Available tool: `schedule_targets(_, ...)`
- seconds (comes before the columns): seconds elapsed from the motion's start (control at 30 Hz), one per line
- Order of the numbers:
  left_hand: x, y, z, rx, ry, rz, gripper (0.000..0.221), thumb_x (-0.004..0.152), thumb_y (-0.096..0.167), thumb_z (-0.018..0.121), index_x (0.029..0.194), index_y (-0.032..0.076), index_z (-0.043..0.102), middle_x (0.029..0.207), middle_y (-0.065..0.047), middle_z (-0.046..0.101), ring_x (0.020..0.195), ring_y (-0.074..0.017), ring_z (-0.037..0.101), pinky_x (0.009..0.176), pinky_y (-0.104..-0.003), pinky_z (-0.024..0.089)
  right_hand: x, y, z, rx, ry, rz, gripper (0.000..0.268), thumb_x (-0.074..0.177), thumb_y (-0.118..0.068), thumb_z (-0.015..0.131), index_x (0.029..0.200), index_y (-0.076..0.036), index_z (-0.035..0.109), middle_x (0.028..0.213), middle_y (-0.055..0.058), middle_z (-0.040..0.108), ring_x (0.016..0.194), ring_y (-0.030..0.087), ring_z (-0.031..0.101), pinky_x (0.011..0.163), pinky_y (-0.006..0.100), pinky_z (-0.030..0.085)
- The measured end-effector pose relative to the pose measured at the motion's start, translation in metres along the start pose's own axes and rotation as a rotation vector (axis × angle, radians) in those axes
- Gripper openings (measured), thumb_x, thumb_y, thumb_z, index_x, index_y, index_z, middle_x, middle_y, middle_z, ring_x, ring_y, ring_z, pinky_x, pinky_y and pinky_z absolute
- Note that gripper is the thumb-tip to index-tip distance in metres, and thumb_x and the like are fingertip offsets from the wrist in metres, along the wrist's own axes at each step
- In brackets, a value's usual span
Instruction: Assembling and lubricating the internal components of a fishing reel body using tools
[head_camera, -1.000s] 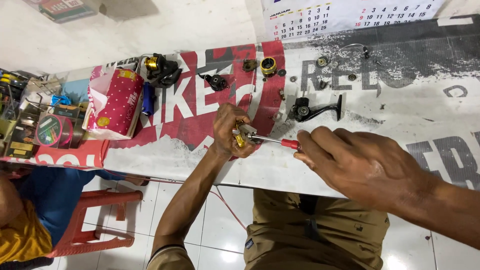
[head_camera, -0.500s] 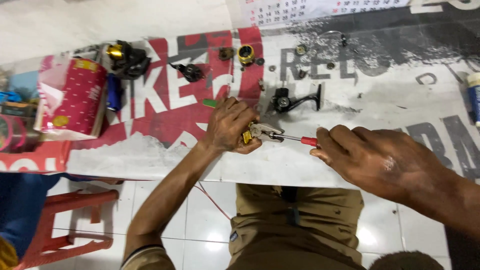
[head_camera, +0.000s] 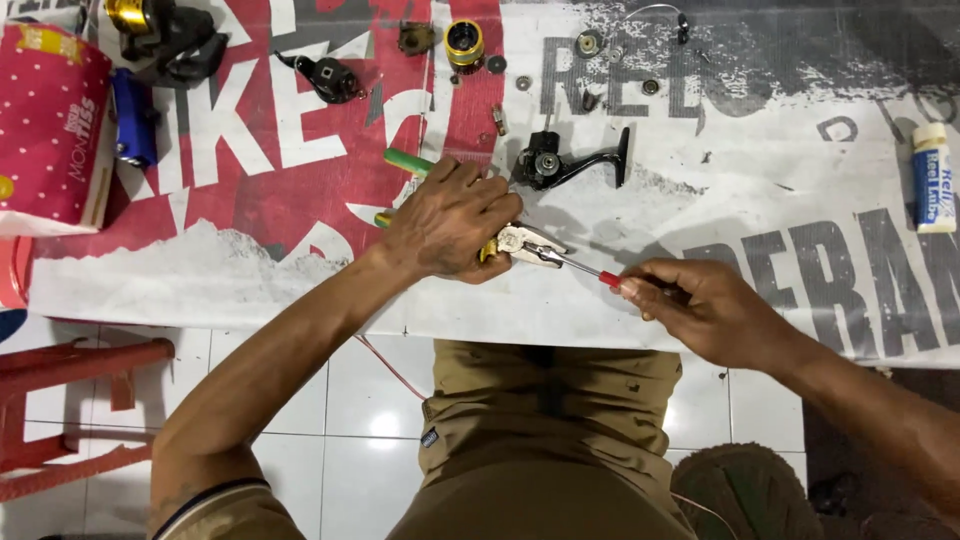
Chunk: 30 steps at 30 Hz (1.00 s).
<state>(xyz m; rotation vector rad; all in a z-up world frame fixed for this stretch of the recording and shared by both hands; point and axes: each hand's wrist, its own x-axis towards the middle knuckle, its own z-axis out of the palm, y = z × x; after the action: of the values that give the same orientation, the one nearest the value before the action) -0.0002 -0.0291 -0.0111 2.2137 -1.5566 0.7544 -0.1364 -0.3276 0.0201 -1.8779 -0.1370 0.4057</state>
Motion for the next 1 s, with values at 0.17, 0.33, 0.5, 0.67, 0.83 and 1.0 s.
schedule_targets(0.17, -0.001, 0.0, 0.003, 0.001, -0.031, -0.004, 0.031, 0.075, 0.043, 0.064, 0.087, 0.014, 0.058, 0.082, -0.007, 0.054, 0.07, -0.0327, 0.056, 0.065, -0.044, 0.043, -0.01, -0.003, 0.003, -1.091, 0.187, -0.535, 0.028, 0.101, -0.024, 0.062, 0.125, -0.015, 0.072, 0.074, 0.004, 0.064, 0.041, 0.014, 0.058, 0.042, 0.024, 0.05)
schedule_targets(0.33, -0.01, -0.004, 0.006, 0.154, -0.265, 0.023, 0.049, 0.083, 0.057, 0.057, 0.107, 0.014, 0.06, 0.102, -0.005, 0.065, 0.087, -0.0292, 0.058, 0.078, -0.045, 0.043, -0.014, 0.031, -0.004, -1.341, 0.128, -0.652, 0.066, 0.092, -0.002, 0.068, 0.151, -0.027, 0.051, 0.102, 0.008, 0.066, 0.045, 0.01, 0.049, 0.035, 0.027, 0.055)
schedule_targets(0.5, -0.013, -0.004, 0.007, 0.167, -0.238, 0.035, 0.049, 0.083, 0.056, 0.058, 0.107, 0.014, 0.059, 0.102, -0.005, 0.064, 0.087, -0.0281, 0.056, 0.079, -0.044, 0.043, 0.0, -0.017, 0.001, -0.288, -0.07, 0.461, 0.05, 0.094, -0.037, 0.056, 0.143, -0.033, 0.066, 0.094, 0.016, 0.084, 0.038, 0.013, 0.038, 0.037, 0.028, 0.041)
schedule_targets(0.67, -0.012, -0.004, 0.007, 0.174, -0.265, 0.032, 0.051, 0.083, 0.058, 0.059, 0.109, 0.014, 0.06, 0.105, -0.005, 0.066, 0.09, -0.029, 0.06, 0.08, -0.045, 0.045, -0.006, -0.019, 0.012, -0.374, -0.039, 0.408, 0.047, 0.097, -0.034, 0.06, 0.143, -0.032, 0.067, 0.059, 0.004, 0.071, 0.039, 0.011, 0.034, 0.037, 0.026, 0.029)
schedule_targets(0.83, -0.01, -0.004, 0.005, 0.165, -0.24, 0.036, 0.048, 0.083, 0.055, 0.058, 0.107, 0.013, 0.059, 0.102, -0.005, 0.065, 0.087, -0.0286, 0.058, 0.078, -0.044, 0.044, -0.018, 0.008, 0.009, -1.427, 0.265, -0.688, 0.047, 0.1, -0.011, 0.072, 0.143, -0.028, 0.063, 0.098, 0.001, 0.068, 0.05, 0.009, 0.052, 0.039, 0.026, 0.051)
schedule_targets(1.0, -0.012, -0.004, 0.008, 0.149, -0.246, 0.027, 0.047, 0.086, 0.055, 0.055, 0.107, 0.013, 0.06, 0.104, -0.006, 0.066, 0.09, -0.0295, 0.059, 0.08, -0.044, 0.045, -0.016, 0.02, 0.01, -1.138, 0.11, -0.47, 0.058, 0.092, -0.015, 0.075, 0.146, -0.03, 0.058, 0.112, 0.008, 0.068, 0.041, 0.006, 0.045, 0.025, 0.018, 0.045)
